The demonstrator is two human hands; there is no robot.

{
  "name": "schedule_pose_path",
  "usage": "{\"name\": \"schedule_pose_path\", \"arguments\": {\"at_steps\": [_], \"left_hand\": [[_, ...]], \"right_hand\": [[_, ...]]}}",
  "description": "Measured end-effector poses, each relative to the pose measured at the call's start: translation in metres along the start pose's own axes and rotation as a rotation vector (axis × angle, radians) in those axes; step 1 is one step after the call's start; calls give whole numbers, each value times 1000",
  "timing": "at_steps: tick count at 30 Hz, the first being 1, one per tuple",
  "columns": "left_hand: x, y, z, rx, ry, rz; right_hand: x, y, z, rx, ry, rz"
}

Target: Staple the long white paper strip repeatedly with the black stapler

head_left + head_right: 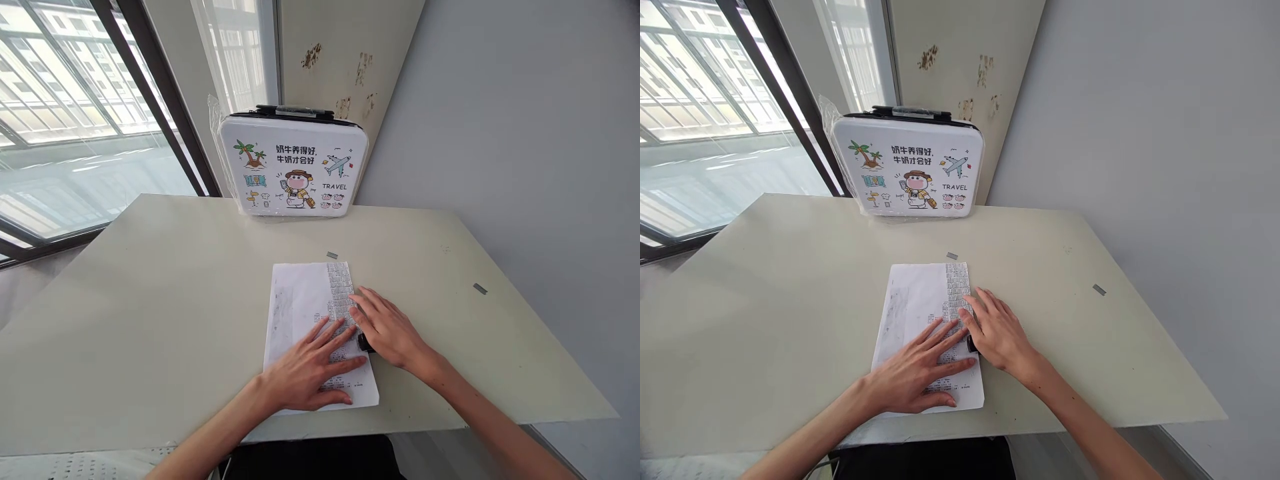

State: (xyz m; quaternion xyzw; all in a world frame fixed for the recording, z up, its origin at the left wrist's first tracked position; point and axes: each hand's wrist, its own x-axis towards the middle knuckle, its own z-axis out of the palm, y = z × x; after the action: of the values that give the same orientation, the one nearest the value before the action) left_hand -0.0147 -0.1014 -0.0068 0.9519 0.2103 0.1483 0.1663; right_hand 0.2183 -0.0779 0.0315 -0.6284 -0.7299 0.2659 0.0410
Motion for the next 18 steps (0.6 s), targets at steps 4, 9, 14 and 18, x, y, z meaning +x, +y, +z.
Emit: {"name": "schedule_pose_path", "arguments": {"at_steps": [4, 9, 14, 18], "left_hand": [[0, -1, 0, -13, -18, -1], [-1, -1, 0, -6, -75, -4], [0, -1, 1, -13, -35, -5], [0, -1, 2, -22, -34, -8]], "right_hand": [[0, -1, -1, 7, -9, 14], [2, 2, -2, 28, -27, 9], [2, 2, 0, 9, -26, 6], [2, 1, 2, -28, 1, -7]]}}
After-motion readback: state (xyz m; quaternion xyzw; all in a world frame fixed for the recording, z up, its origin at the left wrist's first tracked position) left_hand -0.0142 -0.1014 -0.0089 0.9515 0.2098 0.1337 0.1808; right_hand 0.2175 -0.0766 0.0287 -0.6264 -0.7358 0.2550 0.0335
